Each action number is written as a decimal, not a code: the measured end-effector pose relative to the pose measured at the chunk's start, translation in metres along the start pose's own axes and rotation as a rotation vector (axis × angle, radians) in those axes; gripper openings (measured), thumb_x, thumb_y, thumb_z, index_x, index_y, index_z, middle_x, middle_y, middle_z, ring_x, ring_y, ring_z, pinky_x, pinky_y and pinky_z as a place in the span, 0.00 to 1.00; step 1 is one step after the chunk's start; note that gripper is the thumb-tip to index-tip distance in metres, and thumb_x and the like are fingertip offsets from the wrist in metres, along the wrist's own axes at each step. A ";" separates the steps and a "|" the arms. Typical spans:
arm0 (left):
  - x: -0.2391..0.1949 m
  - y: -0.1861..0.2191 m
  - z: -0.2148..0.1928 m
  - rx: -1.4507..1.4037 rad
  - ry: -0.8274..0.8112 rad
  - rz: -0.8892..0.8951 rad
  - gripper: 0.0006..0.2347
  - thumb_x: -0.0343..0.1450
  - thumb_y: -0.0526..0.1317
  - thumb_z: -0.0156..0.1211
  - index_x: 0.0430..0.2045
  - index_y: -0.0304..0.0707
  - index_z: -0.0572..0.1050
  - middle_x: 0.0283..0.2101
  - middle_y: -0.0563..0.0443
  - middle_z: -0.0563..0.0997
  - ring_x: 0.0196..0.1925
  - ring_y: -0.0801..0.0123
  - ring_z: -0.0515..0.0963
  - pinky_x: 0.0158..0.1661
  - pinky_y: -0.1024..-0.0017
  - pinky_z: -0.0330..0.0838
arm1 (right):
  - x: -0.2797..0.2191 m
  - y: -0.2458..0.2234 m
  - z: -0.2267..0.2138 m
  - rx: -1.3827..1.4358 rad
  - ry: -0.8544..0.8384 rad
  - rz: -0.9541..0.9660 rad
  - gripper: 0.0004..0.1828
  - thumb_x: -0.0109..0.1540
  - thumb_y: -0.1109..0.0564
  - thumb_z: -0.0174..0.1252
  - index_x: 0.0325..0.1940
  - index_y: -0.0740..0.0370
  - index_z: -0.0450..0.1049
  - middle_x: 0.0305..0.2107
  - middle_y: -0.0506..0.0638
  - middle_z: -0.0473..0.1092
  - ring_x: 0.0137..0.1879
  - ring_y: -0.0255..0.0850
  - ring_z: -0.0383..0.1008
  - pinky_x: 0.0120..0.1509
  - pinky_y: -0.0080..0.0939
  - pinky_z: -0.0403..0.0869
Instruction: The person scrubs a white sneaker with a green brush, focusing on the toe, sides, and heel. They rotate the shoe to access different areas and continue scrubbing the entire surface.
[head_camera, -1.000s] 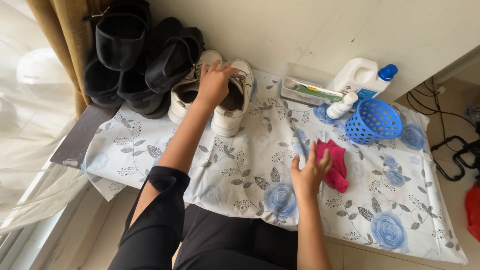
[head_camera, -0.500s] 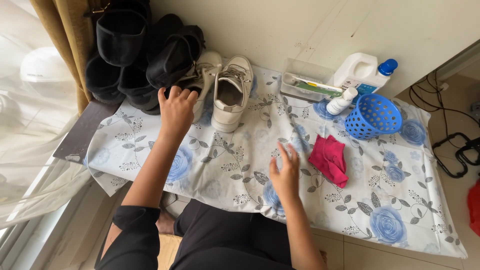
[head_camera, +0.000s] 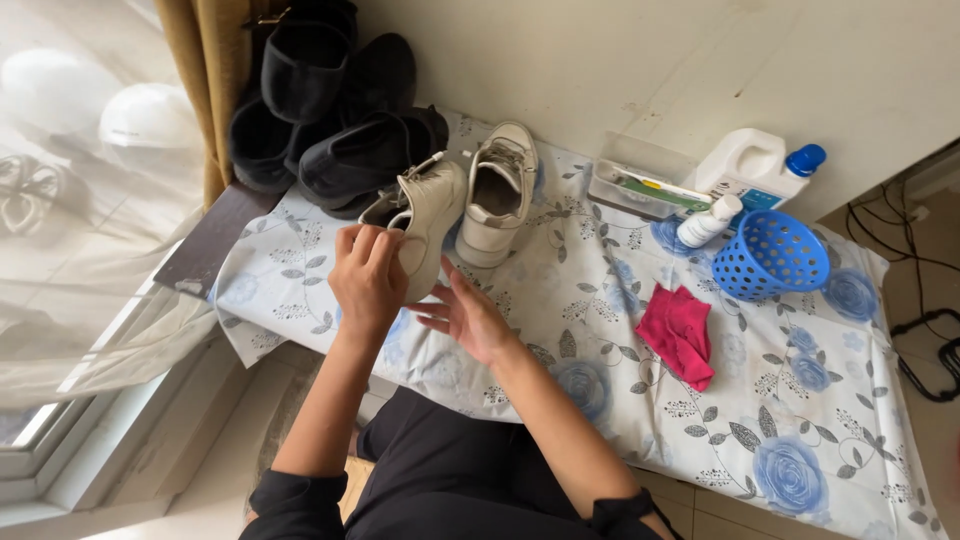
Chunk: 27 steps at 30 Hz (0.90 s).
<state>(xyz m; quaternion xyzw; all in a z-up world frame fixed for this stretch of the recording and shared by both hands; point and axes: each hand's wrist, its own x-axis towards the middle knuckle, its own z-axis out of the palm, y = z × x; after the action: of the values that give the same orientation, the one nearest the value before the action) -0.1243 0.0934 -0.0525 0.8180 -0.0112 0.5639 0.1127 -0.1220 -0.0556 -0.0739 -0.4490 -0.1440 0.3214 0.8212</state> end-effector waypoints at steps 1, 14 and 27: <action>-0.002 0.000 -0.007 0.008 0.002 -0.002 0.07 0.66 0.35 0.48 0.20 0.53 0.70 0.22 0.64 0.66 0.33 0.73 0.71 0.23 0.85 0.66 | 0.009 0.012 -0.009 0.000 -0.008 0.004 0.47 0.58 0.32 0.45 0.69 0.55 0.33 0.55 0.65 0.58 0.52 0.49 0.69 0.52 0.44 0.71; -0.009 -0.004 -0.024 -0.441 -0.195 0.131 0.04 0.65 0.38 0.51 0.24 0.47 0.74 0.32 0.56 0.71 0.33 0.64 0.75 0.27 0.76 0.71 | 0.055 0.026 0.001 0.056 0.403 0.360 0.36 0.50 0.33 0.55 0.53 0.57 0.63 0.44 0.55 0.63 0.46 0.45 0.66 0.42 0.46 0.71; 0.024 -0.061 -0.026 -0.114 -0.478 -0.165 0.22 0.55 0.37 0.68 0.43 0.42 0.72 0.58 0.34 0.59 0.51 0.38 0.66 0.46 0.49 0.67 | 0.052 0.027 -0.024 -0.026 0.577 0.325 0.21 0.53 0.45 0.58 0.42 0.62 0.69 0.34 0.58 0.71 0.41 0.52 0.74 0.41 0.59 0.71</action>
<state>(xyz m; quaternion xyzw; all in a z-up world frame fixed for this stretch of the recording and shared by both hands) -0.1305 0.1608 -0.0324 0.9186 -0.0024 0.3419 0.1983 -0.0810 -0.0262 -0.1118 -0.5489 0.1638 0.3059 0.7605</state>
